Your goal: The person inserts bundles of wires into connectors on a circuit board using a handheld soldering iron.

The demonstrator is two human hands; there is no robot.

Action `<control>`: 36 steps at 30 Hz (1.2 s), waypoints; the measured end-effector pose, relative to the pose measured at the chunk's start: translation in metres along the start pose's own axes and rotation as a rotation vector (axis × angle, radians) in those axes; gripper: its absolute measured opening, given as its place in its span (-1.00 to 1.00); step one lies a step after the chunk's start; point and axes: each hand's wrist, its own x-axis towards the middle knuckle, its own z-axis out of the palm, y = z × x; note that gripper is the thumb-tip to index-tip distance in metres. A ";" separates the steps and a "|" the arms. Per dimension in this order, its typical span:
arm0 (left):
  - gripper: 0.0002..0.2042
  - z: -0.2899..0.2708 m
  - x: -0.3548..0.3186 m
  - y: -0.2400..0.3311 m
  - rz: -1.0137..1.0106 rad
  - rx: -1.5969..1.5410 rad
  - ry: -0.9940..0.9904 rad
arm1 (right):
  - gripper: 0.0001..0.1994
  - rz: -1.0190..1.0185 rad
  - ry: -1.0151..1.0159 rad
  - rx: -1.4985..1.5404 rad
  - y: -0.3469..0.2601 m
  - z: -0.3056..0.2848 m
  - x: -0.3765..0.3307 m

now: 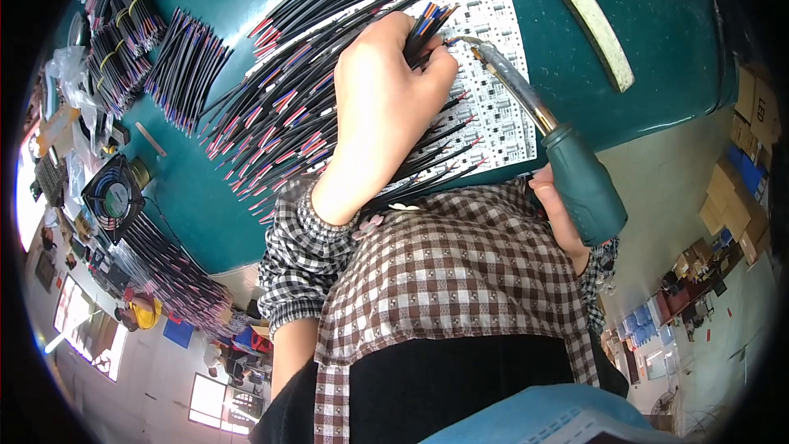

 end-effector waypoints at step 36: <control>-0.81 0.009 0.004 0.002 0.036 0.025 0.091 | -0.34 0.054 0.071 0.277 -0.006 0.005 0.007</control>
